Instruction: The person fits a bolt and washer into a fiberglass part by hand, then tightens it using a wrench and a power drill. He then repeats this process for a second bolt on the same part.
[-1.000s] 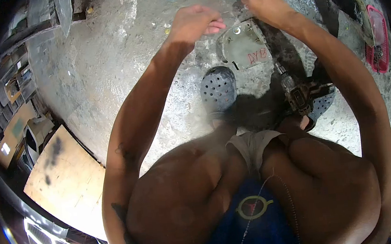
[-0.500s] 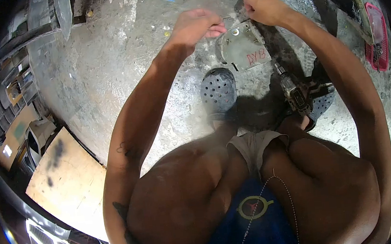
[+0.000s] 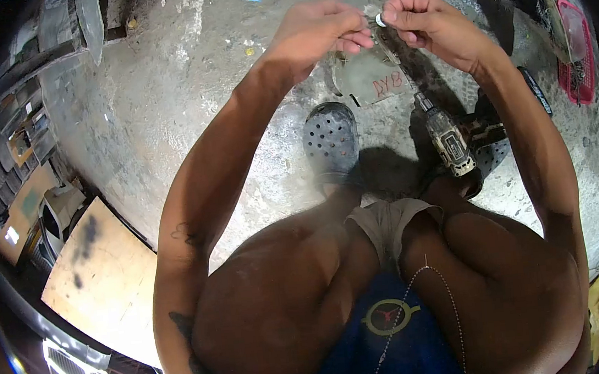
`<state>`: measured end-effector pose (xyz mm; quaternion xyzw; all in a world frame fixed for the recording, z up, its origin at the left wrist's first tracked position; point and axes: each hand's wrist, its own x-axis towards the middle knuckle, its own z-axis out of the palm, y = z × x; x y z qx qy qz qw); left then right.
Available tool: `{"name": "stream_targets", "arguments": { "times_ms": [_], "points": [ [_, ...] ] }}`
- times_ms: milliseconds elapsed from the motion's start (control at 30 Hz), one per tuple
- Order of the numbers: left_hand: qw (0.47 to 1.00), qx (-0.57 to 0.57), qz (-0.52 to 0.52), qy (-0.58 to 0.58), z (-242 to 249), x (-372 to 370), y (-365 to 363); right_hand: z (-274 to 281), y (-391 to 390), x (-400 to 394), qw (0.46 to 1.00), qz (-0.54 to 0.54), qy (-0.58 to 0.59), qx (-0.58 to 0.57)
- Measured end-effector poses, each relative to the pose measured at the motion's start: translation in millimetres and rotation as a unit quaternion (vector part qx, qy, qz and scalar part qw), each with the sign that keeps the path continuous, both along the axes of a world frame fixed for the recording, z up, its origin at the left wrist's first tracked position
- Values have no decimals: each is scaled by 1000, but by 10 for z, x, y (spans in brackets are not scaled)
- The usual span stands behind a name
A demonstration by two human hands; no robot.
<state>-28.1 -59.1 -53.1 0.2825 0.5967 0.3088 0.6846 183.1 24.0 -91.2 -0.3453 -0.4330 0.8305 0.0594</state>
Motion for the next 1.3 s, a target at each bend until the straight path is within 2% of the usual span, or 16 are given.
{"name": "stream_targets", "arguments": {
  "times_ms": [33,100,233,300,333,400,500,633,700,733,800,900,1300],
  "points": [
    [1000,0,0,0,7,8,2,10,-1,6,1000,0,0,0],
    [999,-8,24,-44,33,39,-2,58,-9,14,995,-12,68,-70],
    [998,-9,26,-50,90,99,9,189,-81,69,995,-39,68,-68],
    [998,-6,23,-61,108,99,25,186,-95,112,994,-62,5,89],
    [998,-6,22,-62,121,101,33,208,-97,129,994,-63,5,89],
    [996,3,38,-83,148,122,43,305,-100,178,965,-95,-25,244],
    [994,7,41,-100,190,175,64,555,-206,120,950,-155,-33,268],
    [994,5,31,-103,293,266,104,582,-233,163,927,-150,-28,341],
    [994,2,24,-108,336,291,120,608,-174,181,829,-87,-13,552],
    [994,2,25,-108,320,301,120,627,-164,186,829,-87,-13,552],
    [991,2,32,-128,284,322,127,664,-152,195,789,-92,-7,607],
    [991,0,24,-129,308,331,137,682,-133,215,769,-91,21,632],
    [993,9,18,-119,405,362,112,724,-157,268,754,-75,-2,652]
  ]
}}
